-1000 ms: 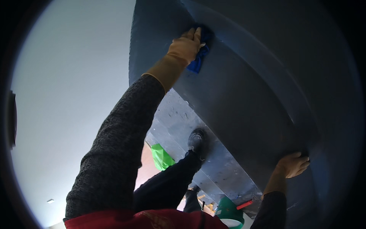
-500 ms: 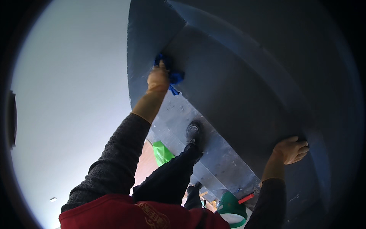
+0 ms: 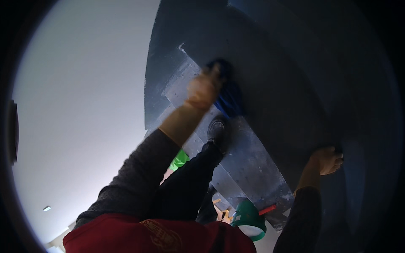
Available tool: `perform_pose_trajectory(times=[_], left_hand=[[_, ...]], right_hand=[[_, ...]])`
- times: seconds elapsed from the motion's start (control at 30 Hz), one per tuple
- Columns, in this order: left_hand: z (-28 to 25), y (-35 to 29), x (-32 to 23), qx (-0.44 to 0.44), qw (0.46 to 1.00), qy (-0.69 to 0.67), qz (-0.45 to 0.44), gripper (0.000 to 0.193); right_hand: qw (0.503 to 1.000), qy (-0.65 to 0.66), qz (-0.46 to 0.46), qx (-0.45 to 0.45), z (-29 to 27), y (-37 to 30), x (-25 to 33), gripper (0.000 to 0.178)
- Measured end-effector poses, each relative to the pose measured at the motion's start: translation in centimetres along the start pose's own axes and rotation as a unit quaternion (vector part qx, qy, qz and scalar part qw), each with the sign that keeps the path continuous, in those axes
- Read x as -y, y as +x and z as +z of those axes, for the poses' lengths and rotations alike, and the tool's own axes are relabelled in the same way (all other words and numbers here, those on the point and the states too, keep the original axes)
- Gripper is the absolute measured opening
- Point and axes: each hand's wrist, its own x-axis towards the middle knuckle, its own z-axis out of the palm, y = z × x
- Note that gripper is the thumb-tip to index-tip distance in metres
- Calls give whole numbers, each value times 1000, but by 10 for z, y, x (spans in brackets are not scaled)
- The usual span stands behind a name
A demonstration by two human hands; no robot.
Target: The person cleans a spiral staircase by scraping residue from the steps with a scraper, then wiping the surfaces with a blue cloth. The person repeatedly dips the cloth into a green bucket of soapy water and scrubs multiple steps, moving downward along the staircase.
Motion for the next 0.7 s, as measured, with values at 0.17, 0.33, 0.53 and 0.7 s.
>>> perform_pose_trajectory(times=[0.17, 0.33, 0.53, 0.7], left_hand=[[-31, 82, 93, -78, 989, 83, -98, 53], [-6, 66, 62, -71, 988, 6, -134, 53], [17, -53, -74, 100, 995, -18, -16, 55], [38, -97, -100, 161, 981, -20, 104, 49]], right_hand=[[999, -15, -18, -35, 5, 5, -2, 61], [1000, -10, -8, -27, 8, 7, 0, 62], [996, 11, -27, -80, 14, 3, -1, 59], [995, 38, -79, -55, 7, 2, -13, 63]])
